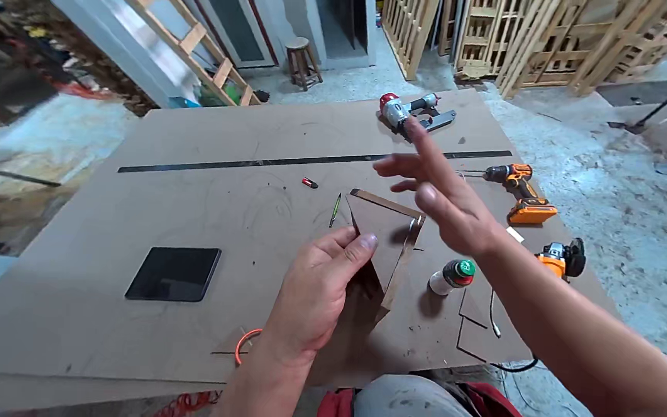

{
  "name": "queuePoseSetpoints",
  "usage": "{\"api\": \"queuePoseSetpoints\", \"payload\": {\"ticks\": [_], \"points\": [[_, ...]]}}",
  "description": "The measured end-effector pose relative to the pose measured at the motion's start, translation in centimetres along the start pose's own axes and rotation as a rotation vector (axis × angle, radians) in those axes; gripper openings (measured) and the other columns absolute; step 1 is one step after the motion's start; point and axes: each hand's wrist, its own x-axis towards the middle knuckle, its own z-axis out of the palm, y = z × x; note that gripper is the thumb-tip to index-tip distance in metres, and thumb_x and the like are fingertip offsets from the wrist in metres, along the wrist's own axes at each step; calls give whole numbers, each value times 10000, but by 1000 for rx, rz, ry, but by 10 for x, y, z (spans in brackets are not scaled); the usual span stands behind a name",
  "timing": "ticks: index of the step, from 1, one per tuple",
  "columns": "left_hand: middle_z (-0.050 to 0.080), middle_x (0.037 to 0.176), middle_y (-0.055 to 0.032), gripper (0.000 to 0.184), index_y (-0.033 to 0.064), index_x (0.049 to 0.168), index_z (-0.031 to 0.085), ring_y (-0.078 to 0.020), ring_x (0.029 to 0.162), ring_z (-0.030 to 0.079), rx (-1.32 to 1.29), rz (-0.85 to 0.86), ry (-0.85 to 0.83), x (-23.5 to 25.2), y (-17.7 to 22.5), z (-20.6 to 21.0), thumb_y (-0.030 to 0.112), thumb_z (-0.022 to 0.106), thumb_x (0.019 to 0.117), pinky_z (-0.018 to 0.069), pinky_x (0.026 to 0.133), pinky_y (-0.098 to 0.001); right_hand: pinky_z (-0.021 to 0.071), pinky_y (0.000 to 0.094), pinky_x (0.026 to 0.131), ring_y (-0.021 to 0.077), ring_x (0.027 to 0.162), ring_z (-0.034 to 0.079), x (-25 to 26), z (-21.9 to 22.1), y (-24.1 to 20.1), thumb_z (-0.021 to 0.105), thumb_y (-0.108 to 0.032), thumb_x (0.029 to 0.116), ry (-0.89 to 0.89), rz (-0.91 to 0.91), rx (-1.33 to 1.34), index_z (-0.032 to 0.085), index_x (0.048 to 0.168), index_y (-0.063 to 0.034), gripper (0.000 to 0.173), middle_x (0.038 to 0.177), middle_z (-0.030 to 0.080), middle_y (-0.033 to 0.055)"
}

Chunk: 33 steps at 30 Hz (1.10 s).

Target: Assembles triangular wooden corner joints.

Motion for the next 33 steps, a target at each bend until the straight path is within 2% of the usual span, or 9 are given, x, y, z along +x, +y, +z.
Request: {"api": "queuePoseSetpoints", "payload": {"ticks": [4, 7, 13, 18, 21, 23, 26, 30, 33], "points": [[700, 937, -166, 230, 24, 1116, 715, -184, 756, 675, -41, -3, 54, -6, 2, 11, 184, 571, 1036, 599, 694, -327, 454, 491, 1145, 293, 1366, 537, 23, 10, 28, 385, -462, 1057, -246, 135, 477, 107, 1637, -19, 781, 1482, 551, 160], [711, 990, -176, 237, 24, 1169, 713, -196, 805, 693, -26, 15, 94, -13, 2, 14, 155, 573, 1028, 604, 719, -337, 536, 361, 945, 221, 1184, 617, 23, 19, 24, 417, -205, 1007, -292, 172, 596, 176, 1641, -51, 696, 1379, 609, 167], [684, 869, -126, 399, 106, 1368, 644, -181, 717, 642, 96, 123, 348, -36, -7, 22, 126, 648, 970, 580, 675, -333, 553, 319, 880, 160, 1097, 636, -12, 27, -10, 439, -132, 984, 7, 229, 397, 341, 1593, -67, 621, 1336, 633, 86], [717, 1170, -149, 279, 41, 1208, 739, -255, 1082, 683, 37, 220, 372, -40, -16, 27, 148, 558, 1025, 581, 924, -419, 560, 328, 957, 135, 1190, 615, -41, 40, -40, 433, -144, 995, 292, 324, 115, 393, 1567, -101, 574, 1367, 607, 31], [726, 1107, -163, 281, 25, 1169, 744, -242, 1012, 703, -2, 256, 382, -34, -24, 35, 152, 536, 1030, 599, 868, -399, 545, 305, 967, 119, 1197, 593, -49, 31, -44, 430, -260, 1058, 260, 284, -32, 312, 1603, -87, 584, 1381, 582, 36], [734, 1072, -147, 269, 33, 1148, 751, -213, 958, 710, 10, 258, 353, -32, -27, 37, 175, 561, 1022, 605, 828, -361, 509, 392, 1074, 180, 1298, 549, -50, 15, -39, 446, -528, 1044, 165, 103, -181, 190, 1619, -7, 817, 1417, 556, 108], [745, 1066, -131, 243, 52, 1096, 772, -182, 947, 720, 18, 271, 272, -32, -28, 37, 224, 631, 997, 610, 825, -333, 464, 489, 1107, 287, 1348, 511, -45, -7, -46, 527, -895, 773, -42, -110, -325, 177, 1599, 49, 1302, 1470, 514, 189], [743, 1089, -141, 253, 53, 1080, 770, -189, 975, 725, 12, 303, 199, -28, -31, 35, 262, 663, 986, 612, 852, -337, 406, 482, 1162, 229, 1299, 541, -38, -21, -53, 640, -862, 702, -288, -138, -378, 232, 1608, -6, 1312, 1388, 586, 78], [735, 1117, -142, 288, 55, 1122, 762, -185, 991, 716, -6, 292, 126, -24, -31, 33, 293, 673, 985, 607, 857, -332, 500, 390, 1016, 186, 1179, 562, -37, -28, -52, 709, -808, 675, -322, -124, -401, 231, 1620, -38, 1309, 1320, 602, 39]]}}
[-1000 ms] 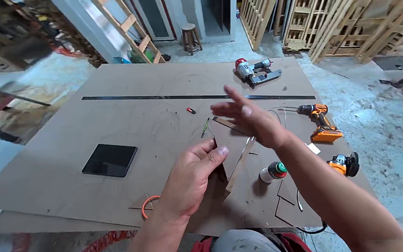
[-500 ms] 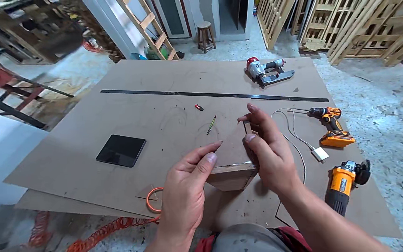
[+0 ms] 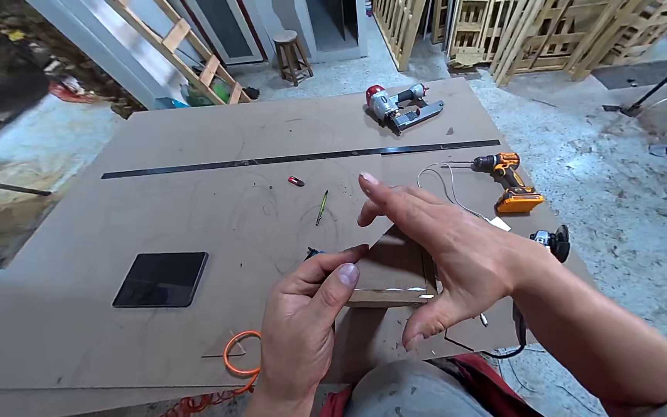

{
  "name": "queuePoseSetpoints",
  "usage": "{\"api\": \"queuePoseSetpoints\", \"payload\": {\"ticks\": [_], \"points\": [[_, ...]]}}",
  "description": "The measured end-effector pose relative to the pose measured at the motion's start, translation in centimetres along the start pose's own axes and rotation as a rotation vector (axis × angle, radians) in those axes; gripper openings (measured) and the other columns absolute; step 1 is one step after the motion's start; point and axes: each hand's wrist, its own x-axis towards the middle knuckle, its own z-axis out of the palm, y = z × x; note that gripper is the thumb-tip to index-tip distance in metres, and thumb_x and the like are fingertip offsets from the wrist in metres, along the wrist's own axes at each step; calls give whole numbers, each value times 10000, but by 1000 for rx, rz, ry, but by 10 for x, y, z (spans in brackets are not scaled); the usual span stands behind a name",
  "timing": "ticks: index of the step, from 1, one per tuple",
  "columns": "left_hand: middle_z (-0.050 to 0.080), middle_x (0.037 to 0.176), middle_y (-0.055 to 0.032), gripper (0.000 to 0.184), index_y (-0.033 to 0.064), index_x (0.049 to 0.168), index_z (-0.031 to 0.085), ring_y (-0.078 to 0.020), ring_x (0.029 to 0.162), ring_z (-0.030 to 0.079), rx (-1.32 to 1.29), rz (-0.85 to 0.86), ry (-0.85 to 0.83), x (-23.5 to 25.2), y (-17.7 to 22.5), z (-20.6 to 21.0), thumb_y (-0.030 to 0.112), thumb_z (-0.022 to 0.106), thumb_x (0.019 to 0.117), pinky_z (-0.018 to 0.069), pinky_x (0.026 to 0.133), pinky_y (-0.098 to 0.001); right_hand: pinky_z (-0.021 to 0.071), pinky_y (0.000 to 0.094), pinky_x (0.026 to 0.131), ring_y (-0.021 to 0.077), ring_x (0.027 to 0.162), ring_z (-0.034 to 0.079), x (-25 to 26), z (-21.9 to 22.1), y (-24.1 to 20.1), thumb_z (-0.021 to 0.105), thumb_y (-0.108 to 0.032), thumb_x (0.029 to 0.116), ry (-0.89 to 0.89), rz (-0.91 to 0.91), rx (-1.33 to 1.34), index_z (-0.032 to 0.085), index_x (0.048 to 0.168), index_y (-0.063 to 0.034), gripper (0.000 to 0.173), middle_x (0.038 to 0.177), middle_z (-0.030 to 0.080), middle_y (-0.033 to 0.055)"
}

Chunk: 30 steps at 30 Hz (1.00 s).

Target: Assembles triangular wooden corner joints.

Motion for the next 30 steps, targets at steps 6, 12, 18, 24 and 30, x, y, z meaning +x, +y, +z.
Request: {"api": "queuePoseSetpoints", "payload": {"ticks": [6, 12, 18, 24, 30], "points": [[749, 1083, -146, 247, 58, 1064, 776, -178, 953, 732, -9, -22, 33, 9, -1, -5, 266, 683, 971, 615, 840, -336, 511, 341, 924, 140, 1072, 578, 4, 2, 4, 797, -645, 705, -44, -33, -42, 246, 1620, -72, 1212, 1227, 660, -35], [756, 1030, -166, 211, 38, 1022, 779, -177, 882, 750, -90, -16, 59, 15, -2, -16, 221, 700, 955, 633, 779, -326, 522, 361, 876, 156, 1002, 600, 19, 18, 11, 800, -508, 694, 46, -86, -14, 301, 1587, -18, 1134, 1078, 707, -27], [756, 1027, -172, 243, 23, 1041, 780, -189, 886, 752, -103, 6, 56, 14, -4, -20, 238, 729, 940, 635, 787, -332, 517, 407, 926, 153, 987, 650, 20, 27, 15, 693, -542, 774, 85, -178, -84, 388, 1560, -29, 986, 1066, 740, -9], [751, 903, -127, 206, 39, 1033, 785, -149, 790, 732, -136, 28, 45, 17, -7, -21, 218, 726, 948, 632, 748, -320, 293, 635, 1211, 213, 1150, 661, 22, 27, 11, 539, -554, 898, 56, -246, -266, 398, 1581, -137, 813, 1165, 715, 49], [752, 904, -127, 222, 37, 1041, 787, -145, 796, 731, -125, 47, 54, 14, -8, -20, 227, 744, 934, 630, 750, -314, 495, 394, 744, 188, 878, 624, 22, 28, 11, 530, -572, 906, 58, -240, -202, 442, 1557, -111, 803, 971, 693, 16]]}}
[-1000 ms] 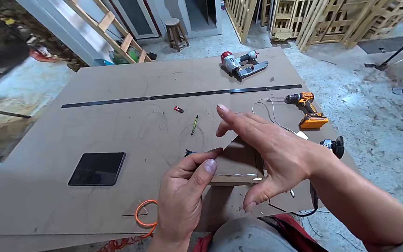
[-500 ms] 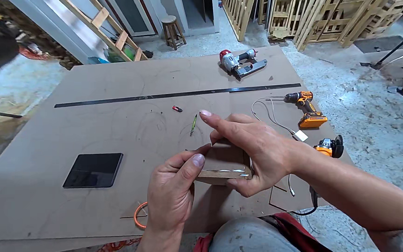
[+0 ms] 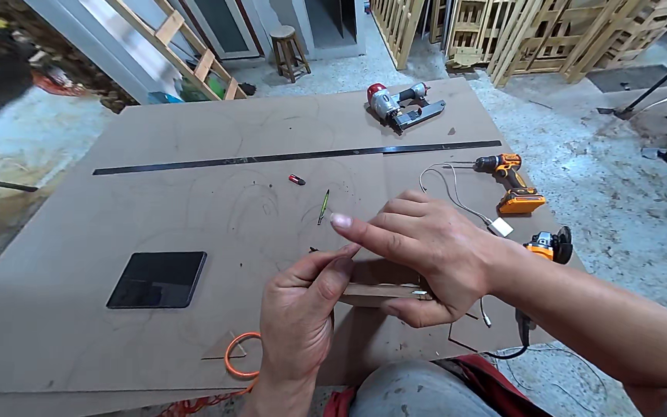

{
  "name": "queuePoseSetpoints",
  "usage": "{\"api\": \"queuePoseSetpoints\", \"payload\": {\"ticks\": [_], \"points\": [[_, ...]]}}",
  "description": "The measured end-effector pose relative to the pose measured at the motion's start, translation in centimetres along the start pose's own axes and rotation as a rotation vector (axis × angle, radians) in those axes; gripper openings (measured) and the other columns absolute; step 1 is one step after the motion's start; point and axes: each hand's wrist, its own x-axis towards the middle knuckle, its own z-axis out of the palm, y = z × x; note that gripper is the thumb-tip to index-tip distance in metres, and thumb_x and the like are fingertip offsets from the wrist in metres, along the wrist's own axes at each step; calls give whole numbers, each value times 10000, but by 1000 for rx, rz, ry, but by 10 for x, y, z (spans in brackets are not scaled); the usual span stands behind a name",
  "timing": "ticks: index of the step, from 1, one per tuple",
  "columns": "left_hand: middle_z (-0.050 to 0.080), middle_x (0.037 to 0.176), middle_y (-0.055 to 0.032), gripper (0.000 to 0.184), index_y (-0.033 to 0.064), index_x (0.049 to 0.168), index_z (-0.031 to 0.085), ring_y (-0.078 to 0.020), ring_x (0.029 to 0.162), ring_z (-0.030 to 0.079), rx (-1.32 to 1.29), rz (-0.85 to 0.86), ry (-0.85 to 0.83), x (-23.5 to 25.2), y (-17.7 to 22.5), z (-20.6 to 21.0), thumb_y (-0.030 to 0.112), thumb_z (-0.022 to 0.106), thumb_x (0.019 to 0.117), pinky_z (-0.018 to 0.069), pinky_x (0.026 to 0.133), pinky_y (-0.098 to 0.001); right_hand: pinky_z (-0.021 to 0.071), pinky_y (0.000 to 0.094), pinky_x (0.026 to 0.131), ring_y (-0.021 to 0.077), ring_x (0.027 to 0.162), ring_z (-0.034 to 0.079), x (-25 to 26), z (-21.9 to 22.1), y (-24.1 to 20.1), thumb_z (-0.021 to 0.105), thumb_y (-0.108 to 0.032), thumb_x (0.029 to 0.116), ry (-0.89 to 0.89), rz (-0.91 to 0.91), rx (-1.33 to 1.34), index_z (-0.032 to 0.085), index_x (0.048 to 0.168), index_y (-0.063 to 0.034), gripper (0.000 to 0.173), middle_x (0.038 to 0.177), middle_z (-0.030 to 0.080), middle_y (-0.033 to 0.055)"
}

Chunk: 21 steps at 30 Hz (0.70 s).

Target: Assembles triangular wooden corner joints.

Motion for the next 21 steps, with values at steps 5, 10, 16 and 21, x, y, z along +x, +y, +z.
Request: {"api": "queuePoseSetpoints", "payload": {"ticks": [5, 10, 16, 21], "points": [[758, 980, -155, 258, 20, 1083, 777, -176, 869, 746, -6, -21, -19, 2, 2, -1, 235, 723, 950, 632, 804, -342, 490, 388, 785, 161, 884, 626, 0, 4, -2, 562, -509, 878, 50, 25, 12, 414, 1554, -54, 828, 968, 711, 3], [755, 1049, -131, 378, 42, 1107, 763, -177, 952, 738, 7, 11, -29, -1, 1, -4, 378, 620, 1010, 617, 863, -349, 482, 384, 784, 157, 881, 626, 0, 5, -2, 546, -517, 890, 44, 35, 13, 400, 1560, -52, 828, 955, 709, 3], [737, 1100, -139, 456, 52, 1125, 747, -197, 1011, 721, -11, 25, -20, -4, 4, -20, 454, 555, 1026, 595, 912, -358, 488, 387, 798, 161, 895, 632, 2, 6, 1, 545, -511, 884, 42, 30, 9, 394, 1558, -41, 836, 975, 715, 12], [748, 1017, -133, 275, 50, 1058, 765, -169, 928, 730, 9, 27, 4, -6, 10, -22, 300, 717, 954, 609, 858, -325, 492, 387, 798, 165, 896, 633, 3, 6, 1, 526, -512, 904, 49, 26, 1, 385, 1556, -21, 829, 988, 717, 22]]}}
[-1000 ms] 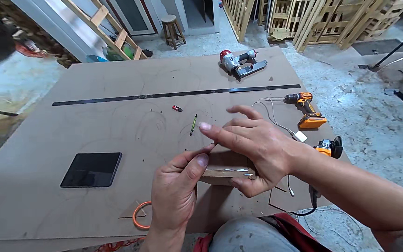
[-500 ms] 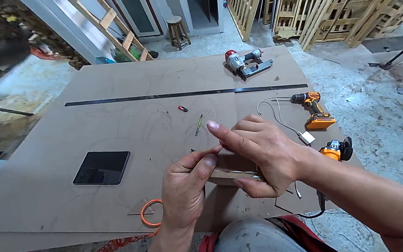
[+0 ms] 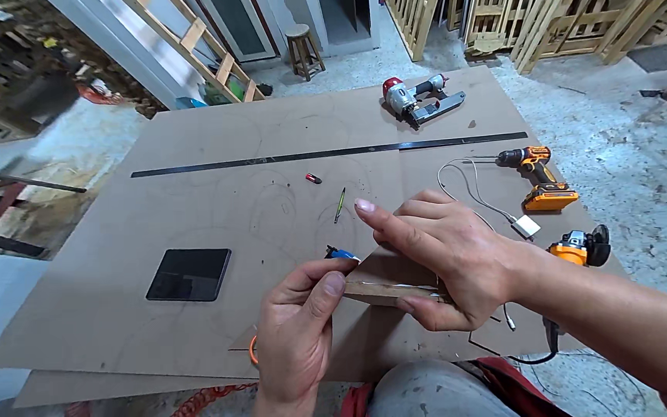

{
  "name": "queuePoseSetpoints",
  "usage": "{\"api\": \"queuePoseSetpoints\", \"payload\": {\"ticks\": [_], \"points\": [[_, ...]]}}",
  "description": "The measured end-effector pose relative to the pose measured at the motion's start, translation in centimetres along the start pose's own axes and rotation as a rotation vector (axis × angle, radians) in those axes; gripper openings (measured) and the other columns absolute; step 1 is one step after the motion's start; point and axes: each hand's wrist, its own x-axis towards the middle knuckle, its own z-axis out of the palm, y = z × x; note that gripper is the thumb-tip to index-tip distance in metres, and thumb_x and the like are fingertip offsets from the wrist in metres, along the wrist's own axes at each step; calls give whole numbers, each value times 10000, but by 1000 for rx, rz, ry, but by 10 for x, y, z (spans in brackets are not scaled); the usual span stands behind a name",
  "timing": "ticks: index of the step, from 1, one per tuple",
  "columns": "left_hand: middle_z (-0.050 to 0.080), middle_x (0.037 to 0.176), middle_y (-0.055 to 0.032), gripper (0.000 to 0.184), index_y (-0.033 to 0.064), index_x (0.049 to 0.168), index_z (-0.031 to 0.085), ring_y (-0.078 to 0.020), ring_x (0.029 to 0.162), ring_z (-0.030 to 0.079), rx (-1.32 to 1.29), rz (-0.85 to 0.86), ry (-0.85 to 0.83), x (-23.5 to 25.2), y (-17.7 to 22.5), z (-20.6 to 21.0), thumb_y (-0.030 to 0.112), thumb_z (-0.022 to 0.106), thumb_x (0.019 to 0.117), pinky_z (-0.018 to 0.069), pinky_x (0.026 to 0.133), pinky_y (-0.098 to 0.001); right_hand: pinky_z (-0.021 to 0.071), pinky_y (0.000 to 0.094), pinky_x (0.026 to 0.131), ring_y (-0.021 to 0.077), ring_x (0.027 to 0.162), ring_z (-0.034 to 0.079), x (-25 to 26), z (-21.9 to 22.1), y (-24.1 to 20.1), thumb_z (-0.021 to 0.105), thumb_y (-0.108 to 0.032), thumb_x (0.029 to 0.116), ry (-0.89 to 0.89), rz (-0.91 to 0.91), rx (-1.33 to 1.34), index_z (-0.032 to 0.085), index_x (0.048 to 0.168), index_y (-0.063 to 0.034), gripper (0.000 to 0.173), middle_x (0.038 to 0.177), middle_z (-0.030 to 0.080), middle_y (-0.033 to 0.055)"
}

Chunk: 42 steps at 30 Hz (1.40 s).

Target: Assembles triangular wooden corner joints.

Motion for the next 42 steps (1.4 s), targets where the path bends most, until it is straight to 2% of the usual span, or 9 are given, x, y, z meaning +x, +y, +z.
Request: {"api": "queuePoseSetpoints", "payload": {"ticks": [6, 21, 23, 26, 29, 32, 35, 38, 42], "points": [[751, 931, -131, 133, 51, 906, 774, -162, 874, 740, -7, 15, 90, 0, 1, 8, 174, 806, 867, 624, 811, -310, 488, 378, 789, 162, 891, 636, 0, 0, 0, 552, -507, 881, 7, -3, 0, 400, 1547, -12, 843, 1003, 729, 34], [747, 909, -114, 127, 71, 866, 771, -159, 881, 737, 11, 23, 75, 0, 2, 10, 189, 817, 857, 622, 817, -311, 496, 375, 797, 162, 900, 645, -1, 2, -1, 551, -501, 899, 32, -5, 27, 433, 1522, -12, 801, 976, 725, 26], [758, 948, -114, 175, 72, 937, 787, -164, 905, 742, 24, 9, 45, 3, 6, 6, 239, 792, 887, 619, 842, -316, 494, 376, 805, 161, 903, 640, 0, 1, 0, 552, -501, 897, 26, -2, 27, 425, 1527, -8, 809, 980, 722, 25], [709, 1226, -95, 511, 121, 1358, 637, -224, 1115, 690, 237, -3, 3, 14, -1, -38, 493, 560, 1015, 565, 986, -399, 493, 382, 806, 163, 901, 632, 2, 1, 2, 554, -497, 889, 16, 10, 22, 410, 1540, -13, 823, 992, 717, 21], [664, 1311, -115, 468, 74, 1420, 570, -231, 1152, 664, 879, -203, 189, 18, -68, -121, 356, 563, 1047, 542, 1003, -446, 494, 380, 790, 159, 878, 628, 2, 2, 3, 549, -511, 884, 20, 13, 14, 404, 1546, -24, 835, 980, 712, 11], [598, 1388, -198, 623, 73, 1481, 520, -350, 1295, 572, 1431, -646, -100, 5, -152, -162, 400, 659, 970, 455, 1098, -556, 484, 369, 752, 151, 835, 613, 4, 2, 2, 547, -510, 887, 27, 13, 0, 390, 1560, -23, 845, 958, 706, 7], [446, 1545, -209, 792, 86, 1589, 342, -398, 1423, 431, 1632, -865, -397, 7, -192, -141, 399, 664, 937, 396, 1132, -577, 476, 361, 763, 149, 835, 612, 4, 4, 2, 558, -501, 885, 31, 12, 23, 405, 1549, -28, 829, 934, 703, -2], [474, 1516, -223, 744, 76, 1599, 308, -404, 1372, 484, 1701, -801, -374, 14, -234, -139, 337, 601, 967, 435, 1088, -558, 481, 367, 784, 150, 848, 615, 5, 4, 3, 558, -505, 884, 31, 20, 36, 400, 1553, -36, 832, 922, 698, -10], [662, 1264, -217, 1008, 123, 1639, 120, -376, 1155, 665, 1581, -953, -330, 41, -239, -146, 291, 734, 857, 533, 970, -572, 475, 367, 761, 162, 846, 615, 5, 4, 5, 550, -511, 886, 30, 15, 34, 381, 1556, -22, 847, 936, 703, 7]]}}
